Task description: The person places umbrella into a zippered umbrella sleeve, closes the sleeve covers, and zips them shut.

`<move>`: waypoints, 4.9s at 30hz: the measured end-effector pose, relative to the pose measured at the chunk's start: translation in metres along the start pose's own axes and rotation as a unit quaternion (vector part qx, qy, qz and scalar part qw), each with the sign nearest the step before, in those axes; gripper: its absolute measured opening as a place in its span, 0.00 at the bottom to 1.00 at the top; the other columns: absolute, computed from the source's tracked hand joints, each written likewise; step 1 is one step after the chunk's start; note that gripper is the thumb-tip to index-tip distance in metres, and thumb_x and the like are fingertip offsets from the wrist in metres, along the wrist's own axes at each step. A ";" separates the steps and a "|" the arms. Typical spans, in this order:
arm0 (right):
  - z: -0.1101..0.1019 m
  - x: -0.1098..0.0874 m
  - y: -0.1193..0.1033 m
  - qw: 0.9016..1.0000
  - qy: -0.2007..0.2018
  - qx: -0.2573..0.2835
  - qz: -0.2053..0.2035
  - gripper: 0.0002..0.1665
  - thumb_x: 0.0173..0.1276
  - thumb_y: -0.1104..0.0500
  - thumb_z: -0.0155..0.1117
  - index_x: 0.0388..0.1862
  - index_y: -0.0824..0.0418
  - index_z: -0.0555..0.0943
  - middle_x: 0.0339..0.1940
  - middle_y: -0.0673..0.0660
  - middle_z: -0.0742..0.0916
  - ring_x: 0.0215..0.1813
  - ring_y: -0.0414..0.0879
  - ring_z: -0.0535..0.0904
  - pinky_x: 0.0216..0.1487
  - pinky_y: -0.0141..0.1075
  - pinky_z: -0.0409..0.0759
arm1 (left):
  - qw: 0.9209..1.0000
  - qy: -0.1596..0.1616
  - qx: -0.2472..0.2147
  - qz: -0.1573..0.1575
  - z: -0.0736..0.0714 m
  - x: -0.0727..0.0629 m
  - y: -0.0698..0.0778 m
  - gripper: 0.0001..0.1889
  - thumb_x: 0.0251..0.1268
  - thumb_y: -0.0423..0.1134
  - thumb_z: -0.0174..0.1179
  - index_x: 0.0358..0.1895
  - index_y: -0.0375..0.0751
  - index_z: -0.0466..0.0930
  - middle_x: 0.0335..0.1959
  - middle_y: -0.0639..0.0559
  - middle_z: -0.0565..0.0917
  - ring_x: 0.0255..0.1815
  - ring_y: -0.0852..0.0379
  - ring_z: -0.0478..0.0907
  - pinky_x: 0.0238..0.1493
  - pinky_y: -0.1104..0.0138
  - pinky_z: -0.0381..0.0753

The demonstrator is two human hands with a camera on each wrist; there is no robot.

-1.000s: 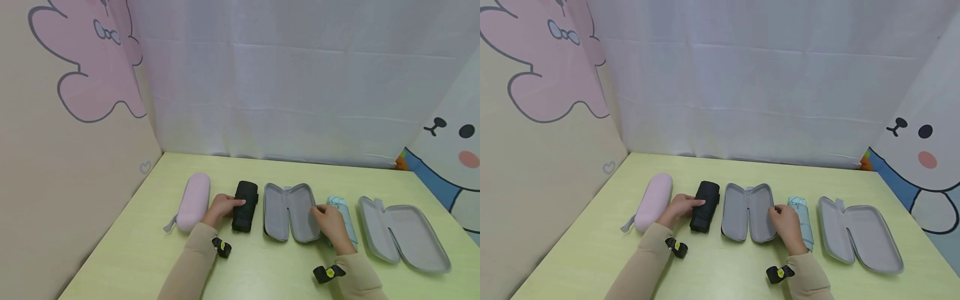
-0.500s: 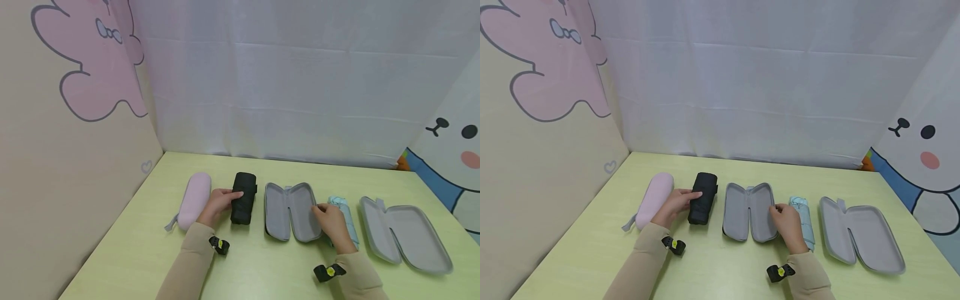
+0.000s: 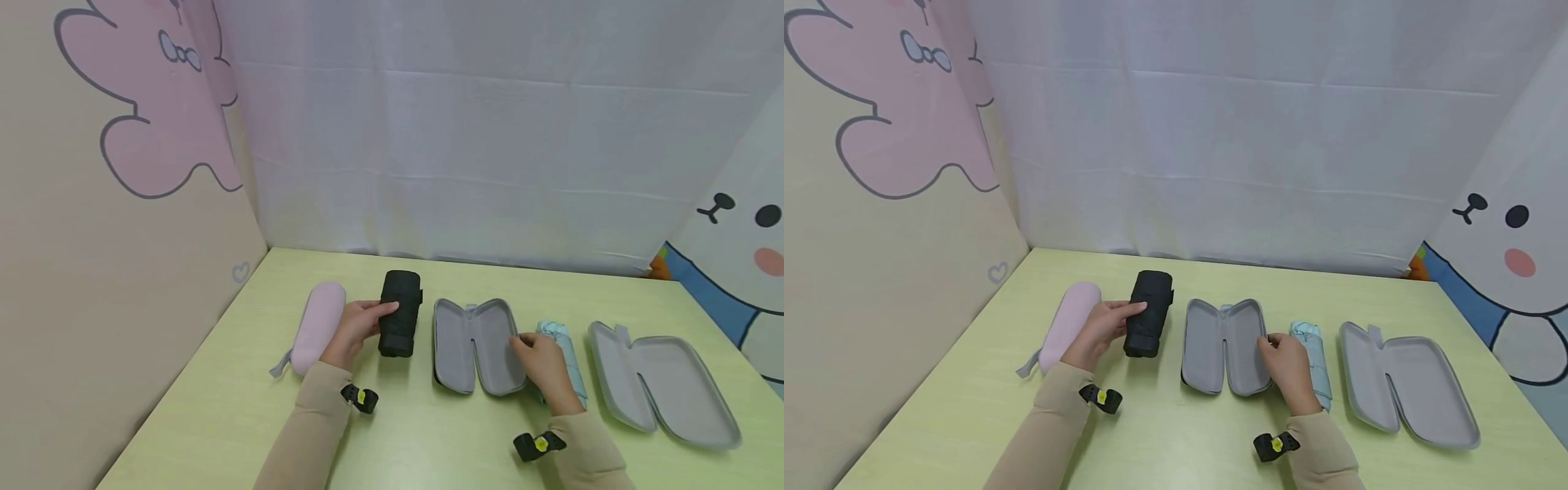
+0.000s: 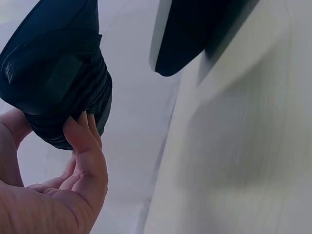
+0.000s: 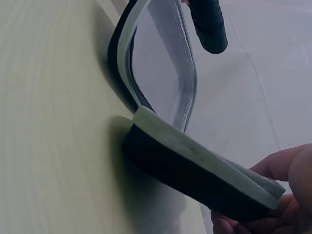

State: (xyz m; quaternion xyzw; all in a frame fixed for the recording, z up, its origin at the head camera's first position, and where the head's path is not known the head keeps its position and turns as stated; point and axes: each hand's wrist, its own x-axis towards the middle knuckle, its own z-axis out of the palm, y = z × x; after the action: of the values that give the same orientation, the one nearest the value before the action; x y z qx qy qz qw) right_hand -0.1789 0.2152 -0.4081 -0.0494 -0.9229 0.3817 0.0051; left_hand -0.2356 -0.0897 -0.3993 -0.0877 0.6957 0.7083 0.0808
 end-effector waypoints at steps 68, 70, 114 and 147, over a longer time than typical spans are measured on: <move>0.004 -0.006 -0.004 0.999 0.031 0.015 -0.005 0.24 0.70 0.56 0.51 0.52 0.76 0.75 0.47 0.72 0.81 0.46 0.63 0.77 0.41 0.50 0.76 | 0.928 0.076 0.323 0.168 0.094 -0.016 -0.023 0.16 0.43 0.49 0.73 0.25 0.39 0.83 0.17 0.57 0.78 0.21 0.60 0.73 0.22 0.69 0.71; 0.004 -0.005 -0.004 0.999 0.033 0.015 -0.005 0.24 0.70 0.56 0.51 0.52 0.76 0.75 0.47 0.72 0.81 0.46 0.63 0.77 0.41 0.50 0.76 | 0.926 0.079 0.329 0.170 0.094 -0.015 -0.024 0.16 0.43 0.49 0.74 0.25 0.39 0.83 0.17 0.57 0.78 0.21 0.60 0.73 0.22 0.69 0.71; 0.001 -0.005 -0.006 0.996 -0.007 0.087 0.024 0.33 0.71 0.47 0.51 0.59 0.75 0.70 0.56 0.72 0.76 0.55 0.63 0.72 0.51 0.52 0.71 | 0.961 -0.092 0.261 0.016 0.063 0.003 -0.031 0.25 0.54 0.42 0.67 0.51 0.29 0.77 0.42 0.42 0.80 0.32 0.55 0.79 0.36 0.63 0.78; 0.024 -0.004 -0.050 0.996 0.080 0.003 -0.046 0.22 0.66 0.52 0.59 0.43 0.71 0.81 0.35 0.63 0.85 0.35 0.53 0.80 0.34 0.45 0.77 | 0.988 -0.089 0.121 -0.018 0.064 0.000 -0.033 0.26 0.69 0.51 0.47 0.48 0.27 0.77 0.30 0.44 0.83 0.29 0.54 0.81 0.32 0.63 0.81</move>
State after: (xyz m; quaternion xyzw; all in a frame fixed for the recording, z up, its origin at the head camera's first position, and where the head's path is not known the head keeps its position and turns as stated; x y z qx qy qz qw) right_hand -0.1802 0.1629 -0.3896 -0.0376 -0.9197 0.3787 0.0963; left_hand -0.2290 -0.0249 -0.4300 -0.0265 0.7649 0.6221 0.1647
